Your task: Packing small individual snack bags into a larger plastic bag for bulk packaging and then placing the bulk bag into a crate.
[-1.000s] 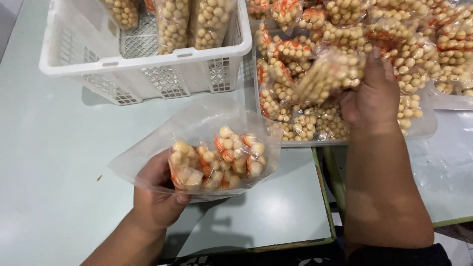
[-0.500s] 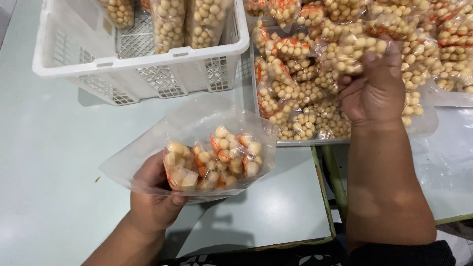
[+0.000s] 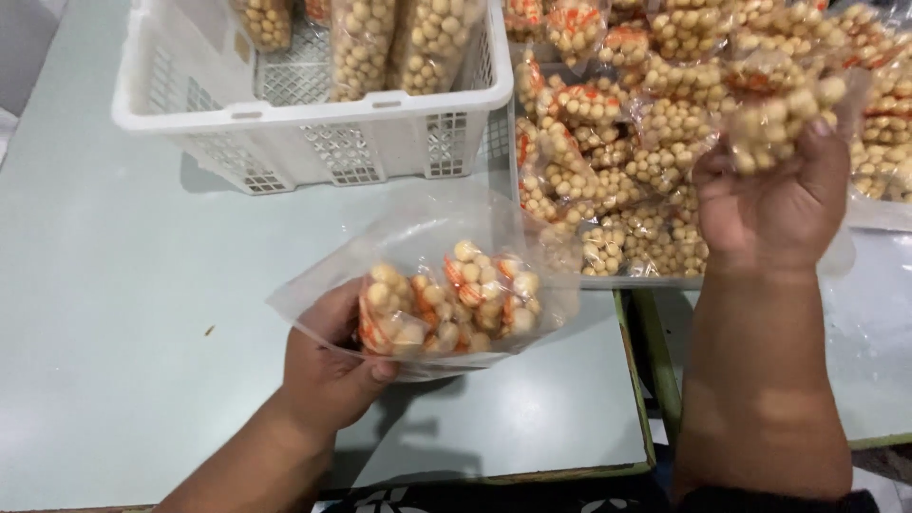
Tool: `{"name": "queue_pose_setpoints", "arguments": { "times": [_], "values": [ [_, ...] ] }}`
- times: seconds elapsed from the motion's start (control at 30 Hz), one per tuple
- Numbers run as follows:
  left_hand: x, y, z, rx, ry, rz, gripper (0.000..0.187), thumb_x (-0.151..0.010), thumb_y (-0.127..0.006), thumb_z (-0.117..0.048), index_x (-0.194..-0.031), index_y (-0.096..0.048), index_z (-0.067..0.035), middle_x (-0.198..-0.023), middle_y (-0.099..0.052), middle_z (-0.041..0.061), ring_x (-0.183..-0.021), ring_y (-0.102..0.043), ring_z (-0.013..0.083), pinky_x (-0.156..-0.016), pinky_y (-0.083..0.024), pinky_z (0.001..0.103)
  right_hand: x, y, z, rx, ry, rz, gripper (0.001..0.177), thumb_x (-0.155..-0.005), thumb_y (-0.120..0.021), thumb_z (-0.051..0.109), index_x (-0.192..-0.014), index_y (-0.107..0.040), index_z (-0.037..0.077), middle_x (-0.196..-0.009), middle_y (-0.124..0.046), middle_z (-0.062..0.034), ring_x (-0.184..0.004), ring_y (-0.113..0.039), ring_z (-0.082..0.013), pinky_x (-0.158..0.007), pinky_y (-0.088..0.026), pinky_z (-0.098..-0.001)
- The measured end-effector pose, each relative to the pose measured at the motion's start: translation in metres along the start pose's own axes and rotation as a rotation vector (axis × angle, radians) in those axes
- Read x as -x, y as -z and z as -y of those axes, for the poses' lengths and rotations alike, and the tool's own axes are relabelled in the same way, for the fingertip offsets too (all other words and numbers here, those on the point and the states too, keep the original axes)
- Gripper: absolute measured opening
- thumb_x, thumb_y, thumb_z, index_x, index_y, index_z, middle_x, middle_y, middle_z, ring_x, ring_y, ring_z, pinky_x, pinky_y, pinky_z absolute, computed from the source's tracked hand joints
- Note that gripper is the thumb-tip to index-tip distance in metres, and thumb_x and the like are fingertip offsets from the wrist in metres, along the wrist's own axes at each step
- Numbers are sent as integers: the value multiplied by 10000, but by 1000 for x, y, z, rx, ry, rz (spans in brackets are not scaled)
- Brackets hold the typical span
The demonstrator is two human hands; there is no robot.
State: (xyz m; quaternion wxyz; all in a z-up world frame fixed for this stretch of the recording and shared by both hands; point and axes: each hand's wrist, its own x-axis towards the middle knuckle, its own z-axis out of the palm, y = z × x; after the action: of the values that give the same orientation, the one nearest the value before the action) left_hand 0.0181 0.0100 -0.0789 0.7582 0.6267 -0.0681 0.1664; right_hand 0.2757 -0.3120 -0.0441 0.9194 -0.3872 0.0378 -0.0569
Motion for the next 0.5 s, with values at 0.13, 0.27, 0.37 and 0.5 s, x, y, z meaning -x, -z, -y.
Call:
{"name": "queue_pose_setpoints", "arguments": {
  "times": [0.13,0.27,0.37,0.5],
  "values": [
    [-7,-4,-11,46,-14,84,712,-897,-774,-420,-1323,-559,108,-1209,-696,181,-1129,-695,277,-980,-577,379,29,-2,8,117,-4,250,594,-1060,-633,366,-1611,-419,423,-1790,-561,-88,-1289,-799,-402,-799,-717,-507],
    [-11,-10,-21,-9,12,91,745,-884,-751,-442,-1347,-548,104,-1205,-715,175,-1132,-705,268,-981,-586,362,68,-27,13,600,180,357,437,-1074,-518,-1,-1403,-388,256,-1289,-550,-149,-1053,-693,-317,-682,-624,-371],
    [-13,-12,-20,11,-27,111,621,-896,-746,-406,-1241,-622,96,-1218,-703,207,-1132,-716,310,-967,-611,372,99,-42,26,918,457,522,429,-978,-578,-196,-1248,-401,87,-1225,-592,-247,-1129,-688,-337,-906,-647,-441],
    [-3,-1,3,-93,-12,49,722,-863,-765,-353,-1397,-525,69,-1220,-720,168,-1157,-701,275,-1027,-572,379,132,-58,49,1318,896,700,262,-1051,-805,-26,-1233,-627,-91,-1285,-681,-304,-1239,-701,-429,-1100,-570,-500]
  ]
}}
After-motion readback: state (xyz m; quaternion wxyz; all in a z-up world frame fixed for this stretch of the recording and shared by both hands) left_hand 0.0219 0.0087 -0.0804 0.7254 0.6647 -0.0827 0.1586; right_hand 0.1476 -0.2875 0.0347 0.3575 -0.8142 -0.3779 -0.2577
